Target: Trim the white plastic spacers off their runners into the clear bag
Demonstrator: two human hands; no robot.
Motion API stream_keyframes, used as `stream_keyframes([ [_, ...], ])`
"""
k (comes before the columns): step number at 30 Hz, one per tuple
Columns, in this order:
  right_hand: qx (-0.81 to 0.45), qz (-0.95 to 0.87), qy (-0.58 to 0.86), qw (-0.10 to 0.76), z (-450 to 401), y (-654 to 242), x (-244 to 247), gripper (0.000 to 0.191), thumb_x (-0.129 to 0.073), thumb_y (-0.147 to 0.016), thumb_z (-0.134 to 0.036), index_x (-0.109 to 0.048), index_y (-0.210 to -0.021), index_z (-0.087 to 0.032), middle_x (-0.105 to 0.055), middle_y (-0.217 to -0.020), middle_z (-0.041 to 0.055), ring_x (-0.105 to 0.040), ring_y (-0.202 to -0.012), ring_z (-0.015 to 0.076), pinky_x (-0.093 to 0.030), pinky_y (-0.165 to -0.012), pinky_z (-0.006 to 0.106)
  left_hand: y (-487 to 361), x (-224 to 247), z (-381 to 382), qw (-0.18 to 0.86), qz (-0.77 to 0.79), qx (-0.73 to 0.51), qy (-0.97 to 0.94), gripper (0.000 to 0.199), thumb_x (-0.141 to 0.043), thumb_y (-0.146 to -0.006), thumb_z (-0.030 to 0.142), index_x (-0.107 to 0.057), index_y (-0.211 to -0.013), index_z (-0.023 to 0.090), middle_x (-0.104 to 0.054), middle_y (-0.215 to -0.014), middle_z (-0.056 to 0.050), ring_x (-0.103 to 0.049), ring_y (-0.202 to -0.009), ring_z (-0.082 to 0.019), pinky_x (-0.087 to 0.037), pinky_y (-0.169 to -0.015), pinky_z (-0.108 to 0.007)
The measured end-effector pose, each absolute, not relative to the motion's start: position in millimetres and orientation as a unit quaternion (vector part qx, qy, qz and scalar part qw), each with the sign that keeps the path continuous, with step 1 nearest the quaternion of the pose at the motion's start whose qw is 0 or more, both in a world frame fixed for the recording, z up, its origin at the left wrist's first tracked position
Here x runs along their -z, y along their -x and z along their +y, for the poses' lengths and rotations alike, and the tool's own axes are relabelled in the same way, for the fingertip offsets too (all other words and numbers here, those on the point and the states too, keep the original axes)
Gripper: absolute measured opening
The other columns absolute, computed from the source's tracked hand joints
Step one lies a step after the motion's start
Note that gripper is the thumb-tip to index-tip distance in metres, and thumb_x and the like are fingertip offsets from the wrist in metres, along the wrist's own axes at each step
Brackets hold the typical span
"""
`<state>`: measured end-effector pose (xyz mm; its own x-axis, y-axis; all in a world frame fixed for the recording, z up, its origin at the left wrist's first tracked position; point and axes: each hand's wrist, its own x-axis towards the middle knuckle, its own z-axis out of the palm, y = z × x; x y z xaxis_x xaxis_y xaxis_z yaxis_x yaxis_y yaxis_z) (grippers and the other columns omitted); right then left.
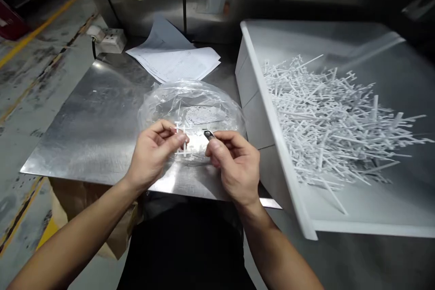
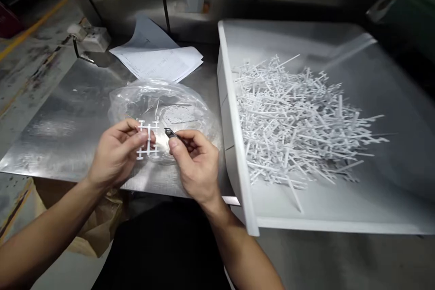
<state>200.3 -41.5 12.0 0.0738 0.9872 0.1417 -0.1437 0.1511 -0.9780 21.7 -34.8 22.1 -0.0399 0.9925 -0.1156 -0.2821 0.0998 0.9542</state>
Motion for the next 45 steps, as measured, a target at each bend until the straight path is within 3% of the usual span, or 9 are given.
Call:
stream_keyframes([
  [17,-0.396,-0.522,0.514,0.554,-43,-192,-4,0.008,-0.08,-0.093,-0.026,-0.078,-0.098,-0.021,-0.076,-0.074,-0.0004,-0.068,-0.06,0.0141,-0.055,-0.053,0.027,-32,-13,-34,0.474,0.463,-0.544,-0.515,0.015,-0.088,-0.084,0.018,-0.075,-0.081,0.022,-0.074,-0.08,0.0,-0.071,-0.075,-0.014,-0.061,-0.071,-0.024],
  [25,-0.318,-0.568,0.523,0.55,-46,-189,-4,0.006,-0.077,-0.096,-0.021,-0.077,-0.101,-0.022,-0.077,-0.072,-0.0012,-0.066,-0.055,0.0133,-0.054,-0.051,0.028,-31,-7,-35,0.436,0.458,-0.518,-0.576,0.01,-0.085,-0.09,0.018,-0.078,-0.088,0.026,-0.078,-0.087,-0.001,-0.073,-0.08,-0.015,-0.063,-0.076,-0.027],
  [30,-0.36,-0.537,0.529,0.55,-46,-191,-2,0.005,-0.077,-0.096,-0.023,-0.078,-0.1,-0.021,-0.081,-0.078,0.0007,-0.07,-0.061,0.014,-0.058,-0.058,0.028,-27,-10,-36,0.464,0.472,-0.5,-0.559,0.011,-0.09,-0.086,0.024,-0.079,-0.089,0.025,-0.078,-0.087,-0.002,-0.074,-0.079,-0.018,-0.065,-0.075,-0.028],
  [36,-0.414,-0.478,0.531,0.564,-42,-193,-3,0.006,-0.077,-0.093,-0.026,-0.077,-0.094,-0.02,-0.078,-0.075,0.0004,-0.07,-0.062,0.0132,-0.056,-0.058,0.025,-7,-12,-36,0.427,0.479,-0.421,-0.641,0.022,-0.079,-0.095,0.025,-0.084,-0.116,0.032,-0.084,-0.107,-0.003,-0.08,-0.094,-0.021,-0.066,-0.086,-0.029],
  [40,-0.444,-0.458,0.549,0.54,-39,-196,-4,0.01,-0.078,-0.091,-0.029,-0.076,-0.09,-0.019,-0.072,-0.067,-0.0014,-0.064,-0.057,0.0124,-0.052,-0.053,0.025,-6,-7,-31,0.325,0.46,-0.392,-0.728,0.021,-0.08,-0.095,0.023,-0.085,-0.113,0.032,-0.085,-0.102,-0.002,-0.081,-0.089,-0.022,-0.065,-0.081,-0.03],
  [45,-0.495,-0.437,0.545,0.517,-35,-197,-3,0.015,-0.077,-0.092,-0.032,-0.073,-0.084,-0.019,-0.065,-0.062,-0.0033,-0.061,-0.056,0.0119,-0.052,-0.053,0.025,-12,-2,-28,0.305,0.477,-0.383,-0.73,0.013,-0.077,-0.098,0.027,-0.086,-0.107,0.031,-0.086,-0.098,-0.002,-0.083,-0.085,-0.023,-0.067,-0.079,-0.033],
])
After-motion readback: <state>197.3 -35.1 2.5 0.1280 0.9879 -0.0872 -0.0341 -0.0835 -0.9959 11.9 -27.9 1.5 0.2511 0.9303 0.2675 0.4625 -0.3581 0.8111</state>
